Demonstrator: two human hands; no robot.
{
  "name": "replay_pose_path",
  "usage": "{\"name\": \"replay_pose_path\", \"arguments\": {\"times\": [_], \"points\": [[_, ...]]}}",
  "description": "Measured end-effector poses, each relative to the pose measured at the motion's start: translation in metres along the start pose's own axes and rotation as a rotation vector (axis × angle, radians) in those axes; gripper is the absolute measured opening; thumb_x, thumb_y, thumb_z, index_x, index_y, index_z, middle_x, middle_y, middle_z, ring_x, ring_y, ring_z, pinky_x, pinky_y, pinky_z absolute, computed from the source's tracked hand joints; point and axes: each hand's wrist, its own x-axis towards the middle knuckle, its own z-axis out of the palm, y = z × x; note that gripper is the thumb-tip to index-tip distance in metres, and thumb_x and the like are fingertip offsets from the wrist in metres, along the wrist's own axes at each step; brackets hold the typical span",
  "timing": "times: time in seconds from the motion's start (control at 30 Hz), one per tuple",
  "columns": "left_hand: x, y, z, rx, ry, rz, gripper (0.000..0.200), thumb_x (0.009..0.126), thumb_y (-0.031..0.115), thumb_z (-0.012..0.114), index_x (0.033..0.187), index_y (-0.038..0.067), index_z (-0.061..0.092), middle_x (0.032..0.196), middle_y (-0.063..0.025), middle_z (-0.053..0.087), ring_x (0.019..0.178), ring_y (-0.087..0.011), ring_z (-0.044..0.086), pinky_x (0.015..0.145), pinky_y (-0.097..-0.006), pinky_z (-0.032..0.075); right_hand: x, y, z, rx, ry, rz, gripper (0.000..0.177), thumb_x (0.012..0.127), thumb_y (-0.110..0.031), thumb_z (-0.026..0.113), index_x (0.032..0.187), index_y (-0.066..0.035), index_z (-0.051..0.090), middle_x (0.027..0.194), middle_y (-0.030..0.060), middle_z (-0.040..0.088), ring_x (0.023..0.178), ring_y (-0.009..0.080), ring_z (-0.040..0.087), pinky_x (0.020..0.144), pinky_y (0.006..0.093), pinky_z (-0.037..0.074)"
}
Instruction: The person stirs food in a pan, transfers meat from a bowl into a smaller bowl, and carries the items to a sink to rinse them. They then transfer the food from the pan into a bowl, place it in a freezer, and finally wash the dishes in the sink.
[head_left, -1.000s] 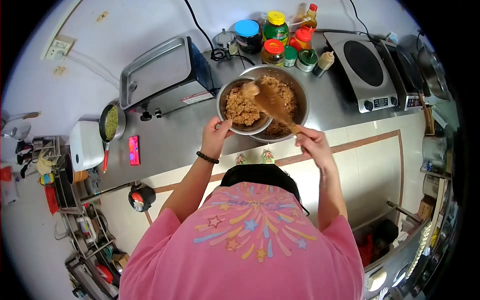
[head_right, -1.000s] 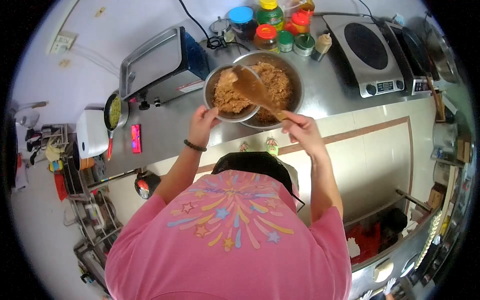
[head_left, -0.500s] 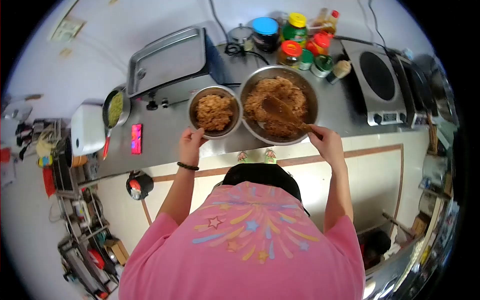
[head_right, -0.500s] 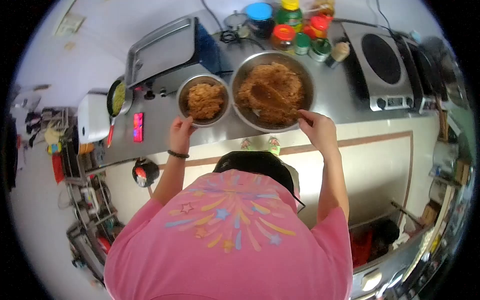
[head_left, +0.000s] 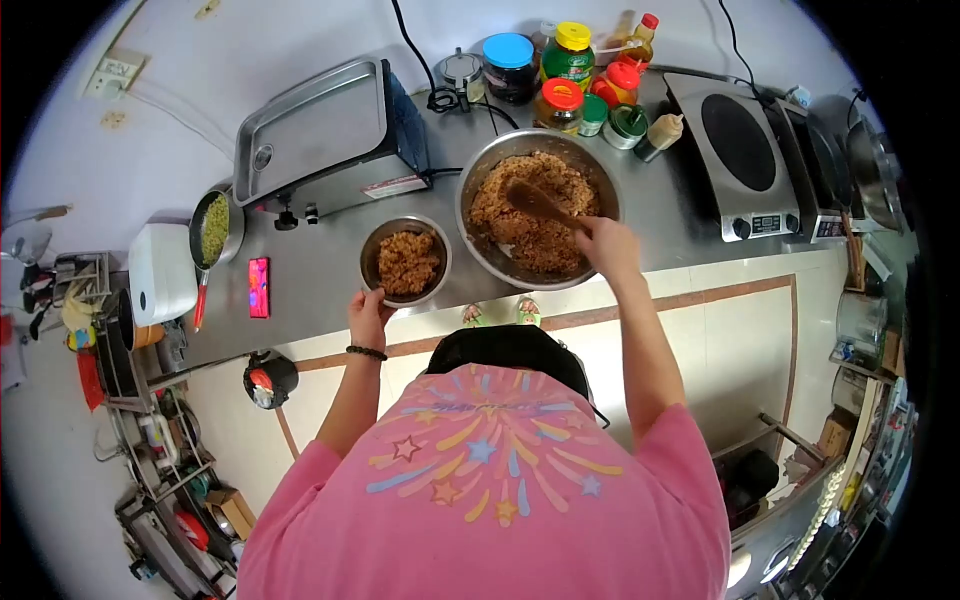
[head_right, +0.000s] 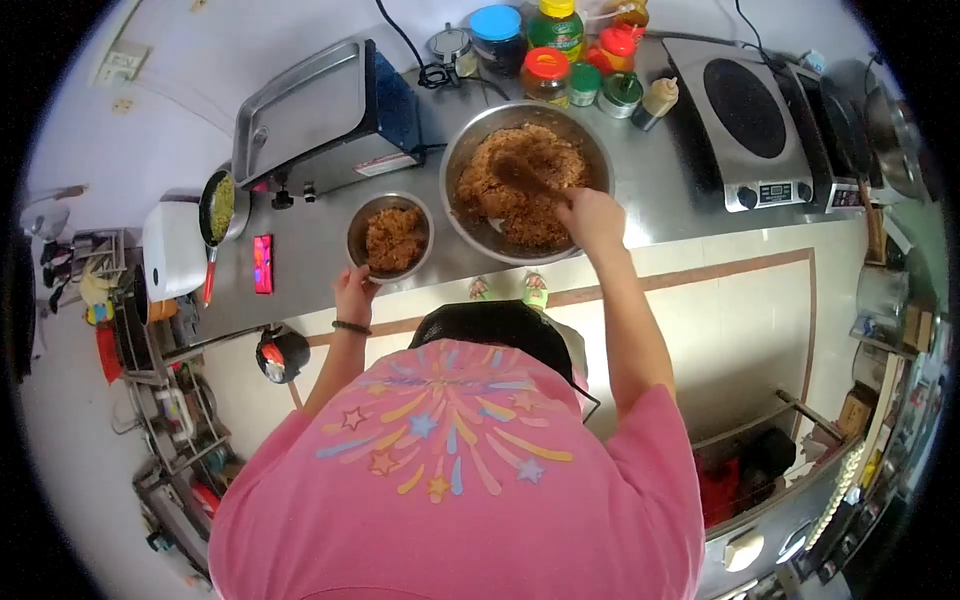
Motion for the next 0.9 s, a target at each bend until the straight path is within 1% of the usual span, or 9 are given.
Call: {"name": "replay_pose_path", "arguments": {"times": [0.1,0.23,0.33,0.53,0.6,0.63,0.7,0.8,0.9], "points": [[0.009,-0.015,-0.004,0.062,-0.038,-0.014,0.008,0.077,0.010,0.052,0.073,0.005,0.048,0.075,-0.0053,0.056,0.068,-0.0144,0.057,0.063,-0.0277,0.051,0.005,-0.021,0.009,-0.102,0.009,-0.112,0.017,0.072,-0.023,0.055,0.077,-0.007,0.060,0.074,0.0116,0.060,0.070,0.0267,0.059,0.061,0.0367,0.047],[0.026,-0.034,-0.008,0.132,-0.120,-0.042,0.010,0.078,0.009,0.052,0.072,0.004,0.046,0.075,-0.0071,0.056,0.066,-0.0158,0.058,0.063,-0.0295,0.052,0.005,-0.046,0.030,-0.224,0.146,-0.274,0.011,0.073,-0.014,0.050,0.078,-0.008,0.058,0.073,0.0099,0.058,0.063,0.0240,0.060,0.053,0.0340,0.048],[0.018,-0.028,0.001,0.135,-0.158,-0.063,0.007,0.078,0.008,0.051,0.078,0.002,0.049,0.077,-0.0071,0.056,0.068,-0.0162,0.058,0.065,-0.0291,0.052,-0.020,-0.047,0.045,-0.267,0.139,-0.329,0.012,0.072,-0.012,0.050,0.081,-0.008,0.056,0.071,0.0089,0.058,0.060,0.0230,0.060,0.050,0.0329,0.048],[0.017,-0.036,-0.001,0.134,-0.171,-0.094,0.011,0.079,0.008,0.050,0.087,0.000,0.051,0.082,-0.0078,0.058,0.071,-0.0168,0.059,0.066,-0.0284,0.051,-0.065,-0.036,0.041,-0.189,0.083,-0.256,0.014,0.074,-0.014,0.047,0.084,-0.007,0.054,0.072,0.0085,0.058,0.060,0.0251,0.059,0.050,0.0333,0.048],[0.009,-0.025,0.005,0.163,-0.177,-0.120,0.010,0.079,0.008,0.049,0.087,0.001,0.049,0.079,-0.0056,0.056,0.070,-0.0138,0.056,0.066,-0.0261,0.050,-0.078,-0.037,0.024,0.033,-0.020,-0.178,0.018,0.075,-0.015,0.049,0.090,-0.008,0.054,0.072,0.0083,0.058,0.063,0.0267,0.058,0.052,0.0344,0.047],[0.010,-0.025,0.004,0.162,-0.176,-0.118,0.010,0.079,0.008,0.049,0.087,0.001,0.049,0.079,-0.0056,0.056,0.070,-0.0138,0.056,0.066,-0.0261,0.050,-0.085,-0.039,0.019,0.033,-0.018,-0.180,0.018,0.075,-0.015,0.049,0.090,-0.008,0.054,0.072,0.0083,0.058,0.063,0.0267,0.058,0.052,0.0344,0.047],[0.011,-0.026,-0.001,0.174,-0.191,-0.128,0.011,0.080,0.008,0.049,0.088,0.001,0.049,0.083,-0.0064,0.056,0.073,-0.0145,0.057,0.068,-0.0259,0.050,-0.100,-0.049,0.011,0.288,0.163,-0.280,0.020,0.074,-0.016,0.052,0.093,-0.011,0.055,0.072,0.0080,0.057,0.064,0.0265,0.057,0.054,0.0353,0.045],[0.010,-0.030,-0.001,0.116,-0.205,-0.113,0.013,0.080,0.008,0.048,0.091,0.000,0.048,0.085,-0.0070,0.056,0.074,-0.0148,0.057,0.069,-0.0259,0.050,-0.103,-0.064,0.017,0.056,0.219,-0.406,0.017,0.071,-0.014,0.056,0.088,-0.015,0.057,0.062,0.0050,0.051,0.054,0.0223,0.055,0.047,0.0337,0.044],[0.011,-0.032,-0.002,0.124,-0.219,-0.100,0.016,0.080,0.007,0.048,0.094,-0.001,0.048,0.087,-0.0072,0.056,0.073,-0.0147,0.057,0.068,-0.0260,0.050,-0.094,-0.059,0.001,0.008,0.341,-0.330,0.019,0.069,-0.014,0.056,0.088,-0.015,0.057,0.060,0.0031,0.049,0.049,0.0203,0.053,0.043,0.0312,0.042]]}}
